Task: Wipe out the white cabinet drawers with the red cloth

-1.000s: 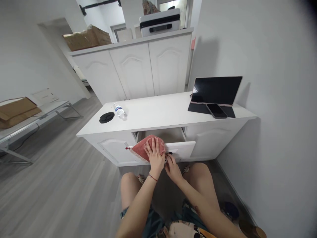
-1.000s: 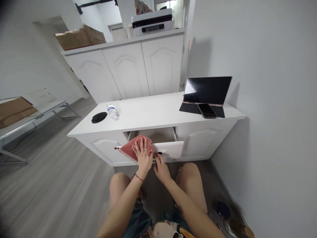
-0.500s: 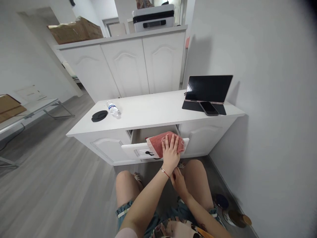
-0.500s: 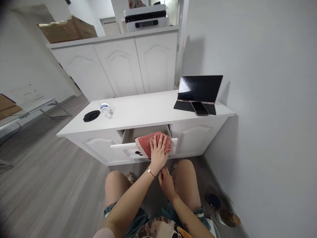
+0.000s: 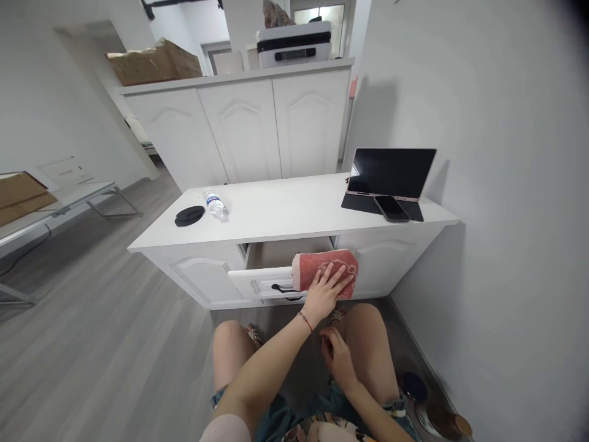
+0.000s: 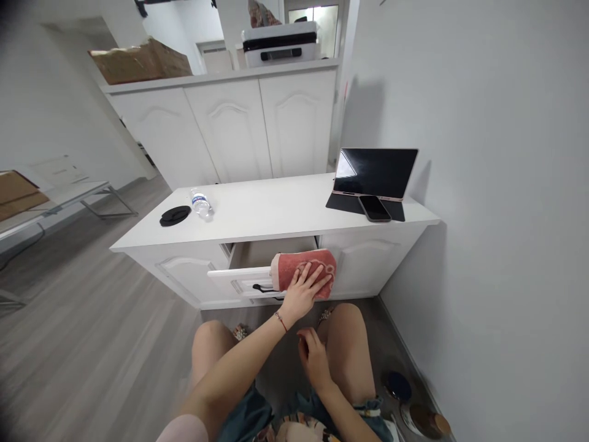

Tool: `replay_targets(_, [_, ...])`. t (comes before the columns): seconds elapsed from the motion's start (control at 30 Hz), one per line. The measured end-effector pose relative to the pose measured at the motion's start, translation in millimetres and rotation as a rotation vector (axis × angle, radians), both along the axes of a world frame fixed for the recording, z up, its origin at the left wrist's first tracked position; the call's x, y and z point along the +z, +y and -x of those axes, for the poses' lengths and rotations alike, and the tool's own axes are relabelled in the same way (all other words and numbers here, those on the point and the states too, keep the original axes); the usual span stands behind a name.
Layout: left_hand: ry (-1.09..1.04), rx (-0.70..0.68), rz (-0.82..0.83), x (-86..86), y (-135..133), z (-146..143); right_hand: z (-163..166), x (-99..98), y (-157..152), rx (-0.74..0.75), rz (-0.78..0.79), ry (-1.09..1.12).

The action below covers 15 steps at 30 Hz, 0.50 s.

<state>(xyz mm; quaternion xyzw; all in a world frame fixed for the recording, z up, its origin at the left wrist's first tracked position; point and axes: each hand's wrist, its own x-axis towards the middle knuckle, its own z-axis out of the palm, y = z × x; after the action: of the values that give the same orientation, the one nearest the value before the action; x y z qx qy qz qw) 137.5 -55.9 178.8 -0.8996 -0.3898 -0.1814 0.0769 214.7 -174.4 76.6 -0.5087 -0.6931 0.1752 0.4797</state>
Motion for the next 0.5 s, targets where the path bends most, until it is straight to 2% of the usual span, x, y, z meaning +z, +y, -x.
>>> replay_targets(0.27, [0.028,-0.041,-0.002,-12.6,-2,0,-22,62.2,18,-0.209,-0.269,0.035])
replay_targets(0.4, [0.074,-0.083,-0.006,-18.9,-3,-2,-26,77.7,26,-0.221,-0.321,0.019])
replay_targets(0.5, [0.110,-0.105,0.003,-33.5,-3,0,-26,85.1,31,-0.241,-0.330,0.004])
